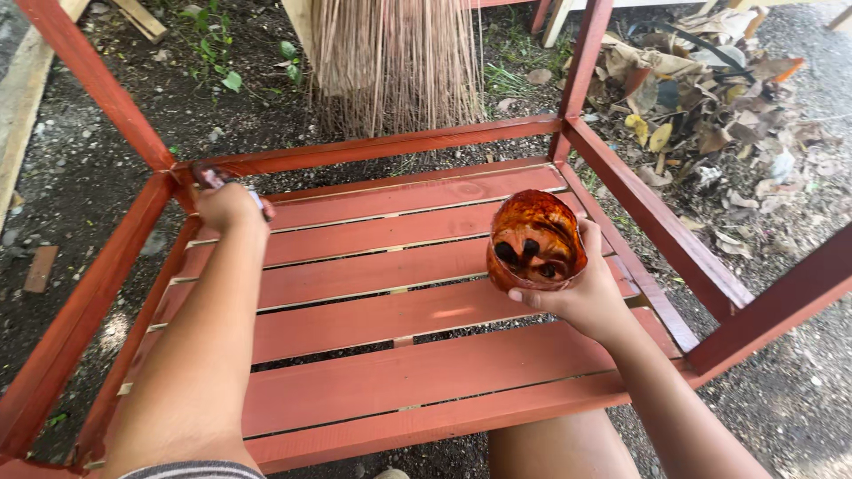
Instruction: The person applies reddish-brown stain to a wooden chair using a brush, dipping the brush into stain held in a coconut shell. They first brush the upper rails and slats while standing, reposition the chair, then sit and brush the seat slats and frame edges, working the stain into the wood surfaces.
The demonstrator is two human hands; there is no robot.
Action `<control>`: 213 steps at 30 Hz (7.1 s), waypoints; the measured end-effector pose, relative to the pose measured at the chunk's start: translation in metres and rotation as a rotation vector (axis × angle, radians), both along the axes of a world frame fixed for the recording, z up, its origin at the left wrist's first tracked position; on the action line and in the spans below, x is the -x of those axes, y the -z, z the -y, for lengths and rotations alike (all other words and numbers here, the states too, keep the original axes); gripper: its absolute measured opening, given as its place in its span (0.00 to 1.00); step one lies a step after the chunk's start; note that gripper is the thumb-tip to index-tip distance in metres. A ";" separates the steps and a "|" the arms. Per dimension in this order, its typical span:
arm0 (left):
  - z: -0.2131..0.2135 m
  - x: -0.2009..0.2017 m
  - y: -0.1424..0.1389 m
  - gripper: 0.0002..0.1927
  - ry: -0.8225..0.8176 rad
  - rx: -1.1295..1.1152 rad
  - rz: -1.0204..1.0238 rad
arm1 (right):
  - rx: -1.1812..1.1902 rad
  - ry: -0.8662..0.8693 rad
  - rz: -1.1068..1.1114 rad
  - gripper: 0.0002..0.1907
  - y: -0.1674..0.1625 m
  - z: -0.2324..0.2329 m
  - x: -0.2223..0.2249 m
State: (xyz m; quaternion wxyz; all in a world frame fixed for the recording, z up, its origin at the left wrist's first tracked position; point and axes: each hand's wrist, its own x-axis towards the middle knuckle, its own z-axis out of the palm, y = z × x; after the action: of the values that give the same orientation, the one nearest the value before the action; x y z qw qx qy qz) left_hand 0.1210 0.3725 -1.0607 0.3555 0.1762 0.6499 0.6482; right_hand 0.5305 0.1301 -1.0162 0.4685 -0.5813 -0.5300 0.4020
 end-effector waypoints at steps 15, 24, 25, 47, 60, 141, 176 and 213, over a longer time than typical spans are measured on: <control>0.037 -0.285 -0.005 0.06 1.278 0.175 -0.312 | -0.025 0.208 0.050 0.54 -0.014 0.051 -0.025; 0.019 -0.355 0.007 0.08 1.280 0.216 -0.783 | 0.012 0.210 -0.088 0.57 -0.015 0.078 -0.031; 0.017 -0.361 0.010 0.09 1.251 0.193 -0.822 | 0.016 0.210 -0.074 0.56 -0.015 0.079 -0.032; 0.075 -0.348 -0.026 0.22 1.374 -0.242 -1.354 | 0.029 0.300 -0.198 0.54 -0.024 0.084 -0.002; 0.144 -0.318 -0.041 0.16 1.513 -0.719 -1.319 | -0.343 0.290 -0.243 0.52 -0.011 0.127 0.026; 0.063 -0.388 -0.007 0.13 1.039 -0.064 -1.135 | -0.316 0.279 -0.154 0.53 0.012 0.163 -0.039; 0.045 -0.189 -0.088 0.32 1.420 0.037 -0.569 | -0.237 0.159 -0.264 0.56 0.001 0.134 0.009; 0.161 -0.218 -0.165 0.11 1.551 -0.527 -1.495 | -0.345 -0.152 -0.123 0.58 0.038 -0.035 0.031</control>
State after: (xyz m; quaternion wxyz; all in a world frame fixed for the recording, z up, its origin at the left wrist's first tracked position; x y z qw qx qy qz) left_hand 0.3394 0.2115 -0.8953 0.1346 0.9522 0.2559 0.0983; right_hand 0.5000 0.1649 -1.0545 0.5610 -0.4252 -0.6036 0.3743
